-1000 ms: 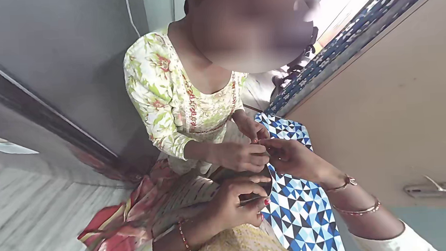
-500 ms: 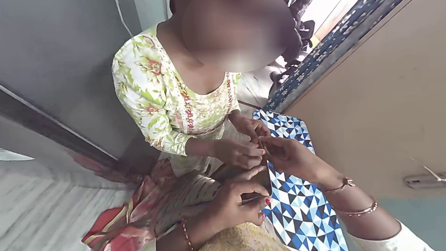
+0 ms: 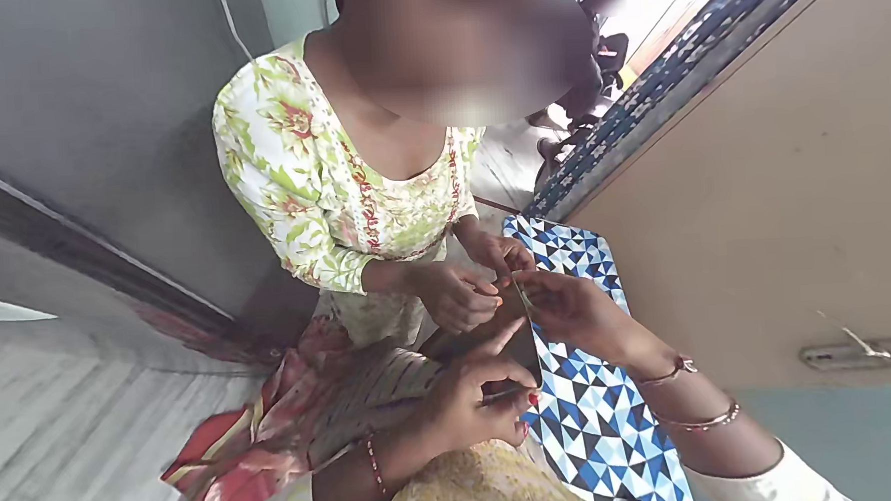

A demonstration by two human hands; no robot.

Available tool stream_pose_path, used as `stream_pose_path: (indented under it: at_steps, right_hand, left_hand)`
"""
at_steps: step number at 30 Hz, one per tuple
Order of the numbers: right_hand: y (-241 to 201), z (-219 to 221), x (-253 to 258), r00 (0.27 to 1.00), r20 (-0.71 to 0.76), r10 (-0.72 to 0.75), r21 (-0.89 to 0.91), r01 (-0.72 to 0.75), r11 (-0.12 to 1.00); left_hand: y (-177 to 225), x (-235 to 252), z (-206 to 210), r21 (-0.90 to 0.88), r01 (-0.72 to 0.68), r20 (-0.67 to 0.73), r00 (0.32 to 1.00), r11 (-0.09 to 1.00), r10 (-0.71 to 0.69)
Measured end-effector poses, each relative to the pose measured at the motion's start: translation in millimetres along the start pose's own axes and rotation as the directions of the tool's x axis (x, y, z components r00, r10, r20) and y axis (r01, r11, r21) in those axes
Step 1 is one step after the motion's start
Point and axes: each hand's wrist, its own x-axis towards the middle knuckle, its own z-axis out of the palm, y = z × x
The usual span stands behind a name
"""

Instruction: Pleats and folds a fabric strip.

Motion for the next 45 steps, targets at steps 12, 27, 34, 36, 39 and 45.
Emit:
stream_pose_path:
  at_steps: [12,27,34,36,39,45]
  right_hand:
    - [6.6,-8.2,0.3,0.996,0.088,-0.003,0.108,-0.007,0.994]
    - [8.0,-0.3,-5.7,0.997,0.041,0.061,0.101,-0.065,0.993]
    - [22.0,10.0,-35.1,0.999,-0.034,0.004,0.141,0.001,0.990]
    - [26.5,10.8,-43.0,0.999,-0.046,0.003,0.109,0.002,0.994]
    - [31.6,14.4,-51.3,0.998,-0.060,0.015,0.056,-0.011,0.998]
    - [40.5,23.2,-61.8,0.993,-0.108,0.043,-0.025,-0.046,0.999]
  left_hand:
    - [4.2,10.9,-2.5,0.143,0.035,0.071,0.996,0.989,-0.046]
    - [4.4,8.2,-3.6,0.167,0.026,0.138,0.989,0.986,-0.050]
    - [1.2,-4.1,-13.3,0.100,-0.011,0.177,0.984,0.995,-0.007]
    - [4.2,-3.5,-23.6,0.130,0.006,0.187,0.982,0.992,-0.030]
    - [10.6,-5.1,-48.3,0.215,0.151,0.284,0.936,0.965,-0.209]
    - [-32.0,-53.1,-117.8,0.433,0.396,0.565,0.581,0.809,-0.587]
